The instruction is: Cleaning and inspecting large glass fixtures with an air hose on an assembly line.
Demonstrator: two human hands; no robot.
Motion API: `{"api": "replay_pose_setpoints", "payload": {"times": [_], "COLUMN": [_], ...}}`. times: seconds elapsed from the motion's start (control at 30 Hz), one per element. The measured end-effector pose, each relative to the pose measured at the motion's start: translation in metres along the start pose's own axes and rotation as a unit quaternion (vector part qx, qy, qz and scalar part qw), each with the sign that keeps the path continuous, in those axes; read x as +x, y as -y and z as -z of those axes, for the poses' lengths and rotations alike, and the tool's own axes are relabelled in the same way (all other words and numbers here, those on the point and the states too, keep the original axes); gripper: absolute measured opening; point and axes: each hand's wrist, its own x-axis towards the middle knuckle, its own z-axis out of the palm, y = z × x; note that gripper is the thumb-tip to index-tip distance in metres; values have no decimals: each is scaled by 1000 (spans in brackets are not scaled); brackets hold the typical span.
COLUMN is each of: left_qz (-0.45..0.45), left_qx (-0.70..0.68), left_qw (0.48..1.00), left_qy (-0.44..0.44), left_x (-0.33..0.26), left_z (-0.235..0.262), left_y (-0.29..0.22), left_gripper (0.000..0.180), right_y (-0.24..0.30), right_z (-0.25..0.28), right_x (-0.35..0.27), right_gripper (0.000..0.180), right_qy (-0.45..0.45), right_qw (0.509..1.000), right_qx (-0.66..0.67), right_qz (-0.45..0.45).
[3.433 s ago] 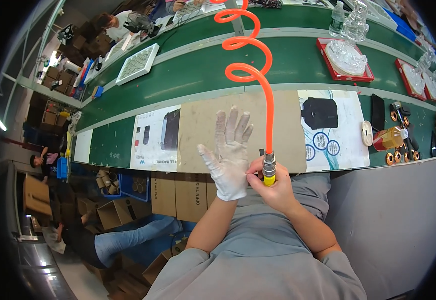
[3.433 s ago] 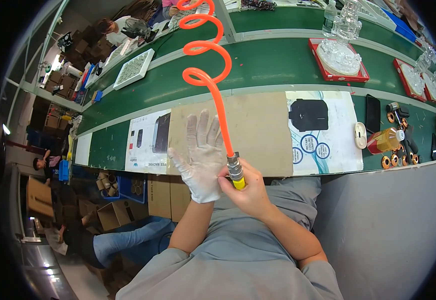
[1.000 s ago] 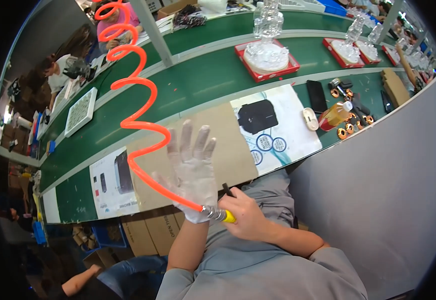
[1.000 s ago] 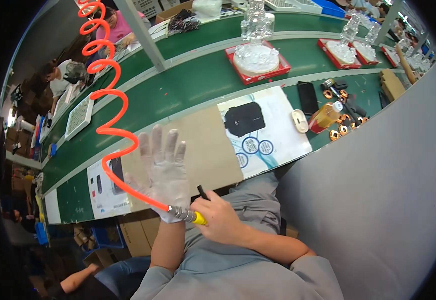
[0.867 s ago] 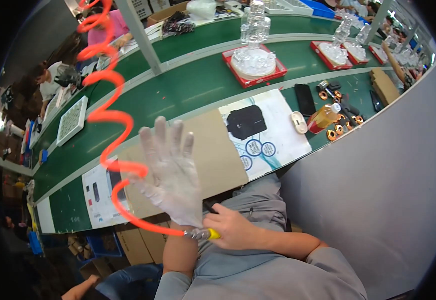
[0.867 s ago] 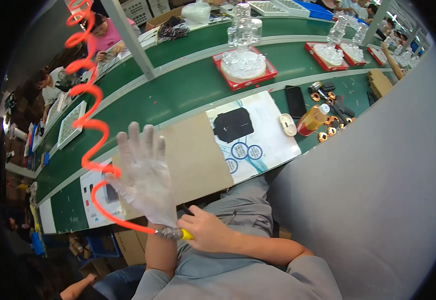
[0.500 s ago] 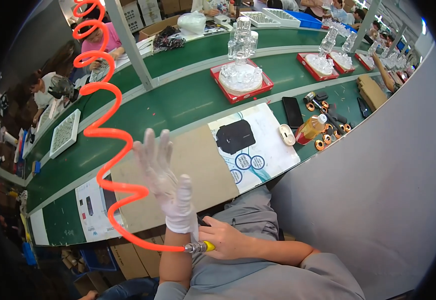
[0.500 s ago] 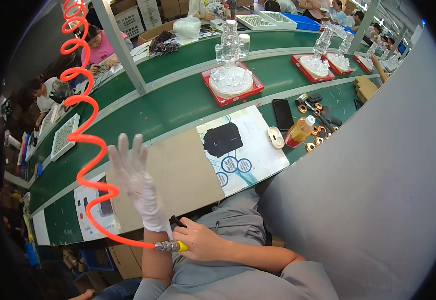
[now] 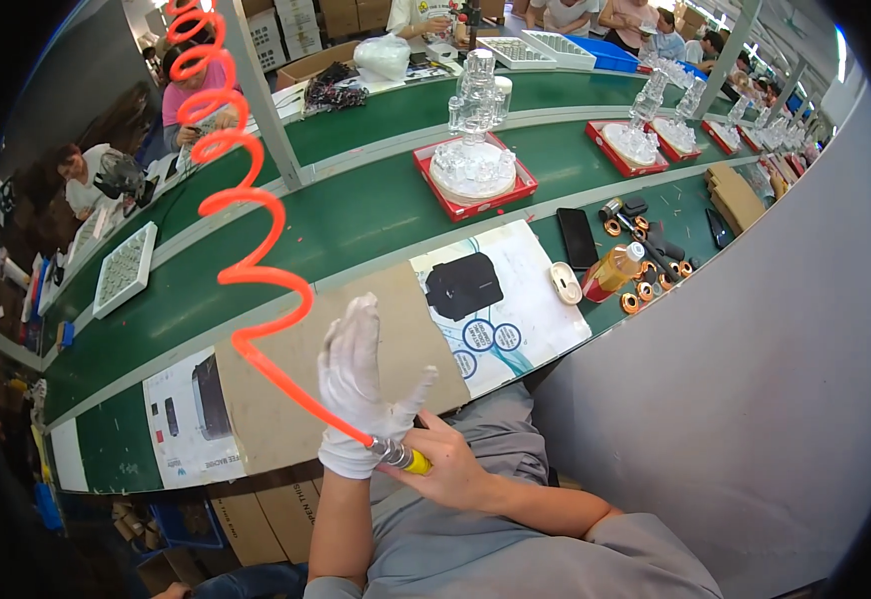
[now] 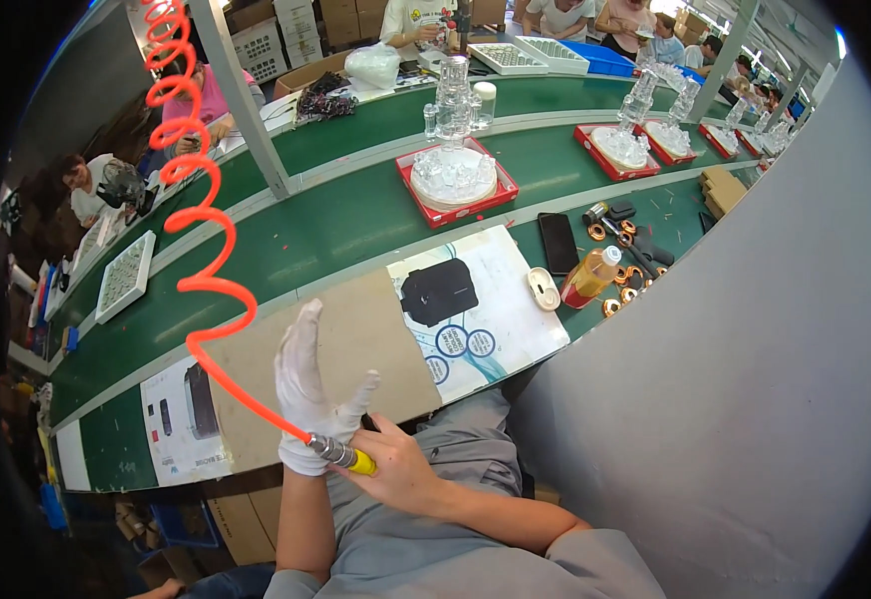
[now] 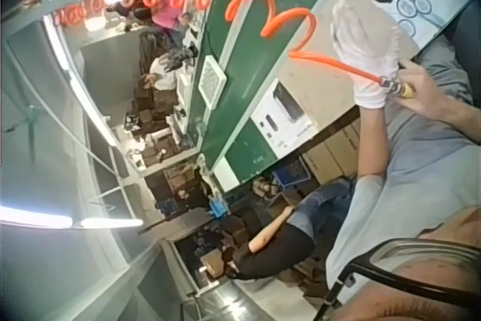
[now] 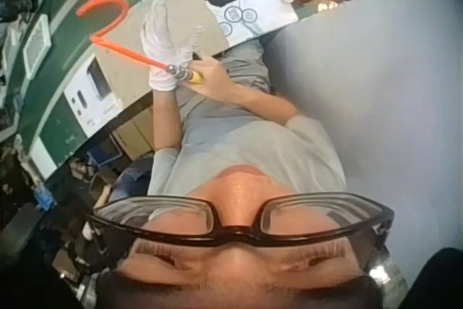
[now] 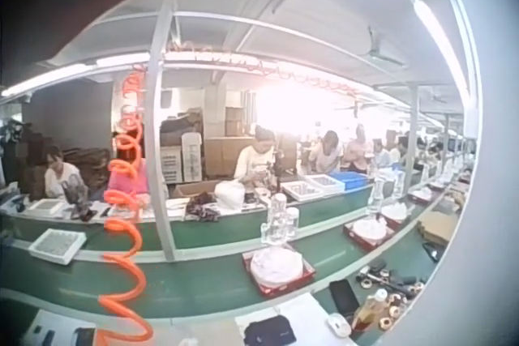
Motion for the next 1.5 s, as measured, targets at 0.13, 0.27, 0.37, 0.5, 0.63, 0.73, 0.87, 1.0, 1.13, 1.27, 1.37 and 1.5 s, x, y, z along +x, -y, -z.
{"api": "replay_pose_setpoints", "payload": {"times": [0.13,0.27,0.37,0.5,0.63,0.73,0.87,1.0,1.13,1.27,1.37,1.5], "left_qz": [19,149,196,217,300,326,417,462,539,591,547,544], "left_qx": [-23,-234,-402,-594,-667,-572,-601,-567,-500,-259,-245,-249], "left_qw": [1000,960,893,773,680,752,663,648,611,741,777,772], "left_qy": [-9,24,49,41,45,27,-159,-214,-292,-185,-194,-214], "left_x": [6,8,-9,-40,-54,-65,-56,-82,-151,-204,-186,-181], "left_z": [11,22,18,11,24,28,39,51,20,-3,-14,-17], "left_y": [-6,-11,-1,18,-13,-9,18,125,221,257,245,246], "left_gripper": [85,68,59,53,40,32,26,24,15,21,28,34], "right_y": [6,9,12,5,-17,-24,-29,-53,-83,-137,-188,-237], "right_z": [-9,-11,-6,4,2,-1,12,35,72,115,156,199], "right_x": [-4,-3,10,14,26,29,31,40,80,166,243,343], "right_gripper": [28,33,29,19,27,54,66,59,44,29,32,60], "right_qy": [35,111,107,69,118,176,267,313,164,-94,-243,-312], "right_qw": [997,985,983,994,990,979,960,941,982,985,968,930], "right_qx": [41,47,124,83,79,104,39,122,89,112,9,-192], "right_qz": [51,122,86,6,-28,11,70,45,-38,-89,-58,-14]}}
